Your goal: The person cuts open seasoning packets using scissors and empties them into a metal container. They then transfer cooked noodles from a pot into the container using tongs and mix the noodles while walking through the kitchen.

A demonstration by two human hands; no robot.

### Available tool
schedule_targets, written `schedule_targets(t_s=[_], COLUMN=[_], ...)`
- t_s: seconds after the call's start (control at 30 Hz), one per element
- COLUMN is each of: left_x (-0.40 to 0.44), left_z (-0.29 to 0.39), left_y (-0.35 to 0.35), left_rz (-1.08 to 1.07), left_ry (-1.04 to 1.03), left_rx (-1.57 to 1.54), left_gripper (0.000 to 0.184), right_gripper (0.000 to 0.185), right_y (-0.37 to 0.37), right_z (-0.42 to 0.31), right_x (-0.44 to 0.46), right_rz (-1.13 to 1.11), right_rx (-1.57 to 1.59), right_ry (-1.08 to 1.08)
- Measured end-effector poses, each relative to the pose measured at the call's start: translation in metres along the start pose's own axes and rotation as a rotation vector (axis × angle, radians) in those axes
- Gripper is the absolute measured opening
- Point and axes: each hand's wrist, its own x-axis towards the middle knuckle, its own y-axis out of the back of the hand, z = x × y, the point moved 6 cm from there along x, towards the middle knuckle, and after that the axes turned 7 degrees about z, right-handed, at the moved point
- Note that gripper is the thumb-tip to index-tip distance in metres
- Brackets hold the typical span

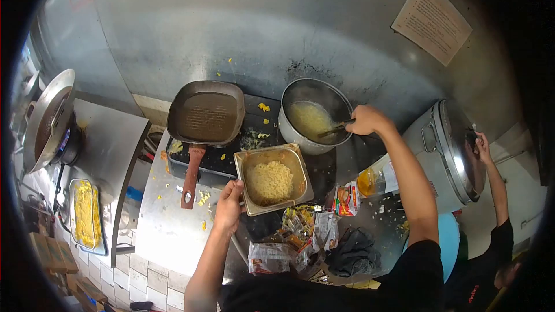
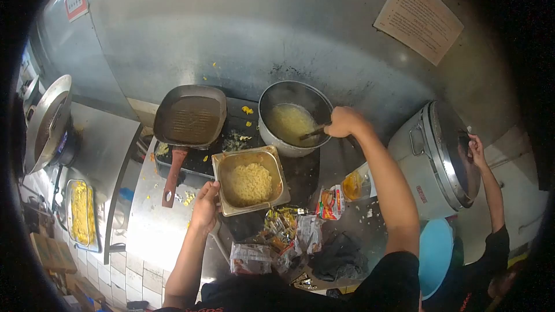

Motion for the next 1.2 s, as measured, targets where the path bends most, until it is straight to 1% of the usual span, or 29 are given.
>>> schedule_targets(t_s=[0.07, 0.17, 0.23, 0.37, 0.47, 0.53, 0.57, 0.63, 0.77, 0.83, 0.97, 1.03, 1.17, 1.2], left_x=[0.001, -0.002, -0.002, 0.000, 0.000, 0.000, 0.000, -0.002, -0.003, -0.002, 0.002, 0.000, 0.001, 0.003], left_z=[-0.001, 0.002, 0.002, -0.001, 0.000, -0.001, -0.002, -0.001, 0.001, -0.002, -0.006, -0.002, -0.003, -0.004], left_y=[0.001, -0.002, -0.002, 0.000, 0.000, 0.000, -0.001, -0.002, -0.003, -0.001, 0.002, 0.001, 0.001, 0.002], left_rz=[0.008, 0.014, 0.020, -0.009, 0.010, 0.003, -0.009, -0.010, -0.020, -0.021, -0.031, -0.031, -0.028, -0.028], left_ry=[0.020, 0.029, 0.032, 0.030, 0.012, 0.014, 0.018, 0.019, 0.028, 0.028, 0.020, 0.030, 0.030, 0.030], left_rx=[-0.009, -0.041, -0.047, -0.062, -0.050, -0.060, -0.067, -0.077, -0.101, -0.100, -0.117, -0.123, -0.124, -0.126], left_gripper=[0.023, 0.023, 0.023, 0.022, 0.021, 0.022, 0.023, 0.023, 0.024, 0.024, 0.024, 0.024, 0.024, 0.024], right_gripper=[0.046, 0.046, 0.044, 0.042, 0.039, 0.043, 0.043, 0.048, 0.053, 0.051, 0.051, 0.051, 0.049, 0.048], right_y=[-0.012, -0.017, -0.019, -0.017, -0.008, -0.007, -0.009, -0.015, -0.019, -0.024, -0.027, -0.028, -0.035, -0.034], right_z=[0.004, 0.003, -0.006, -0.013, -0.026, -0.035, -0.038, -0.043, -0.046, -0.043, -0.038, -0.033, -0.027, -0.033], right_x=[0.015, 0.030, 0.032, 0.036, 0.028, 0.020, 0.020, 0.019, 0.026, 0.036, 0.043, 0.044, 0.047, 0.044], right_rz=[0.004, 0.003, -0.041, -0.070, -0.033, -0.004, -0.005, -0.020, -0.080, -0.036, -0.025, -0.025, -0.006, 0.033], right_rx=[0.004, 0.100, 0.155, 0.179, 0.165, 0.020, 0.015, -0.114, -0.180, -0.110, -0.046, 0.041, 0.050, 0.063], right_ry=[-0.010, 0.028, 0.065, 0.015, 0.014, 0.018, 0.022, 0.048, 0.028, 0.047, 0.048, -0.013, -0.008, -0.001])
